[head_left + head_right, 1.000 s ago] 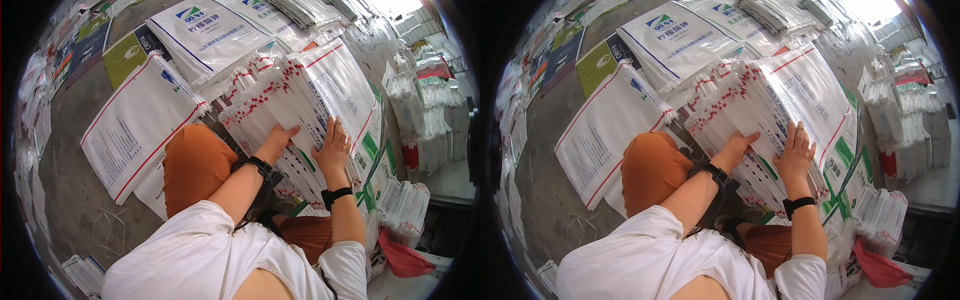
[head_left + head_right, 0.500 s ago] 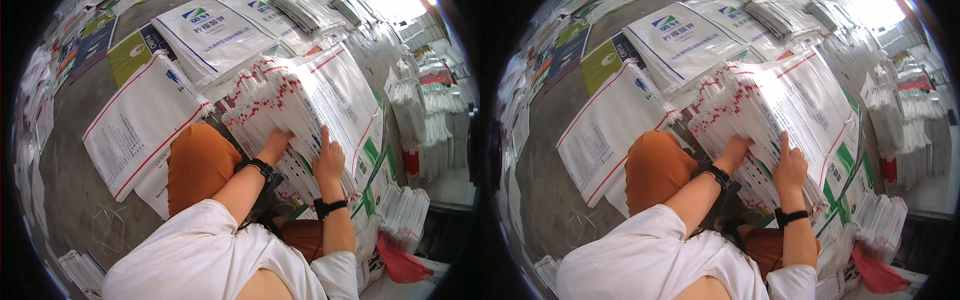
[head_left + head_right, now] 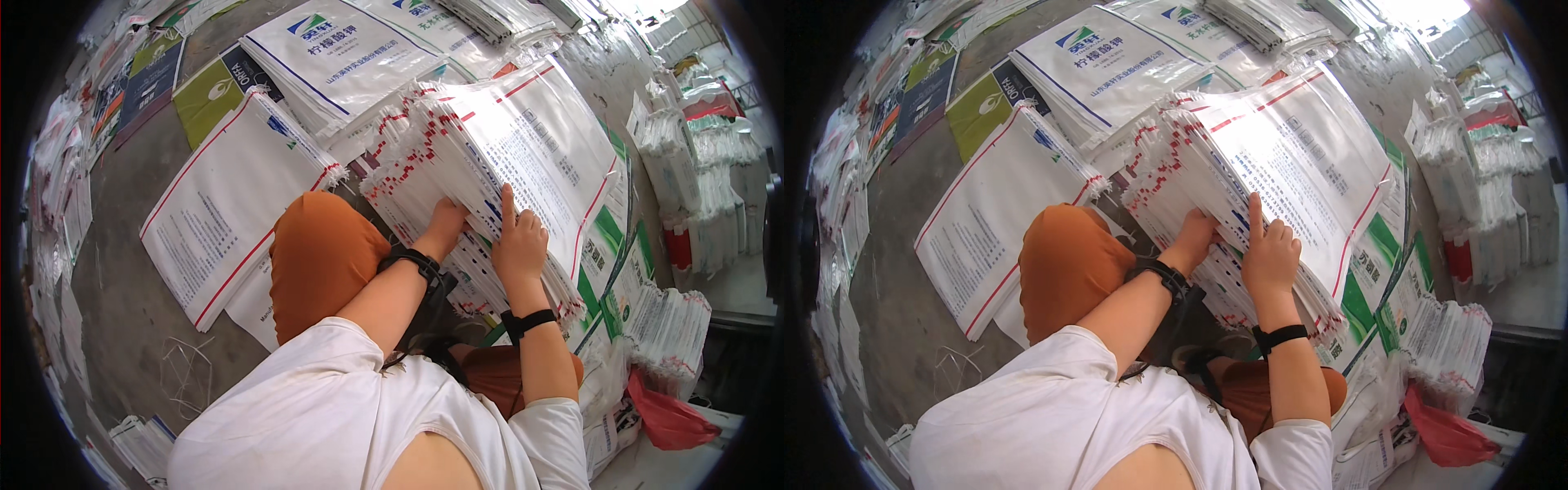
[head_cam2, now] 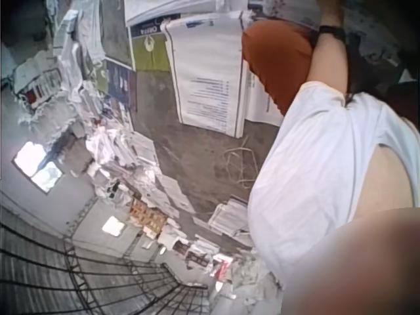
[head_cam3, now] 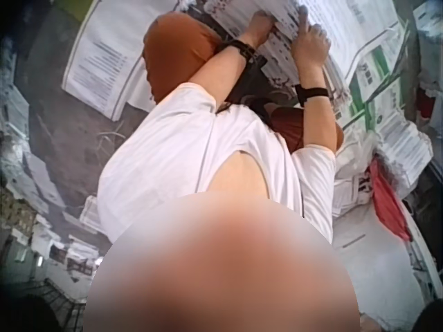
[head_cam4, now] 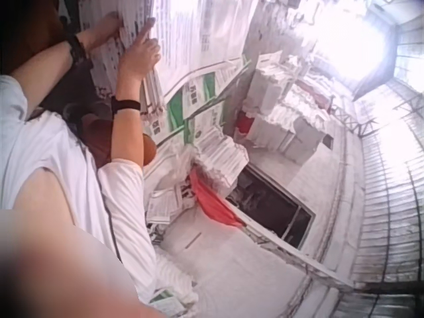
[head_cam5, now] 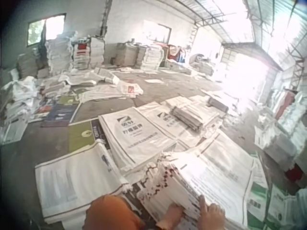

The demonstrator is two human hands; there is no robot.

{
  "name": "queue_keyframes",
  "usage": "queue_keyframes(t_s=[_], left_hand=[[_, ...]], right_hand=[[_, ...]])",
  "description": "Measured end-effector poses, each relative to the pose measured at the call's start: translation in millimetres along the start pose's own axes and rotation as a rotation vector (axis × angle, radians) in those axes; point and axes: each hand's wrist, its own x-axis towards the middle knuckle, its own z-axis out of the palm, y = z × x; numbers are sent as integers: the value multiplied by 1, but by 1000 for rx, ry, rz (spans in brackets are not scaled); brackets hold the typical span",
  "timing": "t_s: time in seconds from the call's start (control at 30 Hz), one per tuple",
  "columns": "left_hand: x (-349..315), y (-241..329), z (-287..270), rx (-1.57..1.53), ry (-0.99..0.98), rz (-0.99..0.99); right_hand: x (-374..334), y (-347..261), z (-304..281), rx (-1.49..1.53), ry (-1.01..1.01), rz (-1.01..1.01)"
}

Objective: Counting and stacking large plastic bags in a warehouse.

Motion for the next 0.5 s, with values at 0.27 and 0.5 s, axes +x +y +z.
queue_keyframes(t_s=[0.27,0.5], left_hand=[[-14,11,-6,-235,-187,-106],[-17,19,3,-74,-250,-23]], right_hand=[[10,16,-25,25,-65,47],[4,16,-36,169,-119,38]])
